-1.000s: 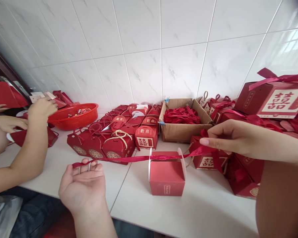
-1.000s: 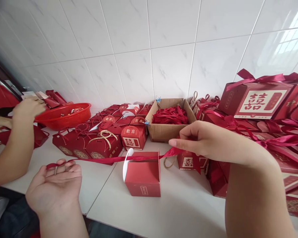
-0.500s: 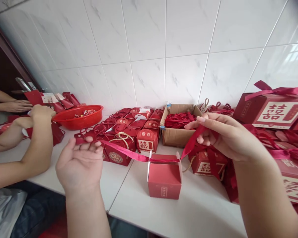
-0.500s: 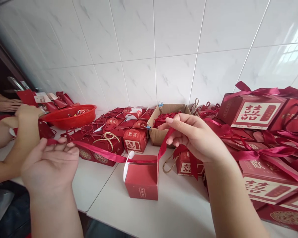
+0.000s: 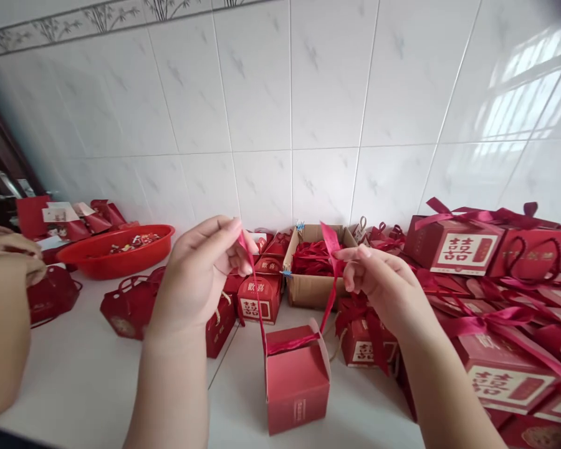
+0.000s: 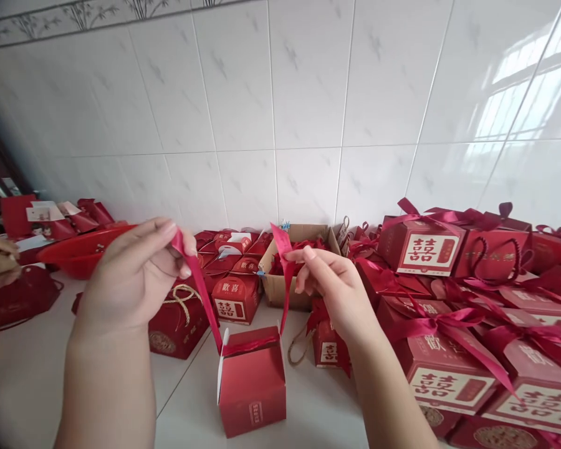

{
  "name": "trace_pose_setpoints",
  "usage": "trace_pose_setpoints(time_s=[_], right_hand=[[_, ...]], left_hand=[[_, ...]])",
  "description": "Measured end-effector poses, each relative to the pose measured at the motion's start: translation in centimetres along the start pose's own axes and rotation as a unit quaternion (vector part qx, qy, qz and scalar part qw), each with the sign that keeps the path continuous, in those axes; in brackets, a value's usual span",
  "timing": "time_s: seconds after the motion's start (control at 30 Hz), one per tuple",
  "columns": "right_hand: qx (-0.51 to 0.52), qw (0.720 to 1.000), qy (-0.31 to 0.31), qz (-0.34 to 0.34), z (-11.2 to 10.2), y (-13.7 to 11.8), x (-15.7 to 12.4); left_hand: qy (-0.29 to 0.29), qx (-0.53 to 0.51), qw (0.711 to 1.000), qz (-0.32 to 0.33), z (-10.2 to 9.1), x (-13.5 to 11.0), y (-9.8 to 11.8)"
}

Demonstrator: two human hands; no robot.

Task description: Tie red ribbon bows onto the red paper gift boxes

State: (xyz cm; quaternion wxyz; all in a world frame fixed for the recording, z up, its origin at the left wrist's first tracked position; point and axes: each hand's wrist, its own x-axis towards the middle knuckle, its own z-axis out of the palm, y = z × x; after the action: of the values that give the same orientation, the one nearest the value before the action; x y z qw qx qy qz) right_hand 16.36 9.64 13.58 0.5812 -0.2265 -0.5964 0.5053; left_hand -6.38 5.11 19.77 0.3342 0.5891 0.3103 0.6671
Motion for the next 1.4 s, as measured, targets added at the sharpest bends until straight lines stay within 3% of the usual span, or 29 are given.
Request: trace_pose_setpoints(time_s=[0.13,0.37,0.5,0.83,1.1,1.4], right_hand=[[-0.08,0.992,0.049,-0.086,0.5,0.2,-0.2],[-0.212,0.962,0.068,-0.156,1.0,0.4,-0.6],[-0.209,0.954,0.093,-0.191,0.9,1.0,-0.3],[-0.185,0.96,0.122,-0.17,0.8,0.8,-0.5],[-0.185,0.959,0.152,-0.154,0.7,0.5,-0.8],[-0.199,0.953,0.15,-0.17,0.5,0.5,-0.6]], left_hand=[[0.009,0.023,1.0,0.013,0.2,-0.2,-1.6],[0.017,0.117,0.992,0.052,0.9,-0.5,-2.7],[0.04,0.166,0.981,0.087,1.0,-0.4,-3.0],[-0.033,0.012,0.998,0.047,0.8,0.1,-3.4],[-0.018,0.157,0.984,0.078,1.5,-0.3,-3.2],[-0.047,0.116,0.99,0.064,1.7,-0.8,-2.8]])
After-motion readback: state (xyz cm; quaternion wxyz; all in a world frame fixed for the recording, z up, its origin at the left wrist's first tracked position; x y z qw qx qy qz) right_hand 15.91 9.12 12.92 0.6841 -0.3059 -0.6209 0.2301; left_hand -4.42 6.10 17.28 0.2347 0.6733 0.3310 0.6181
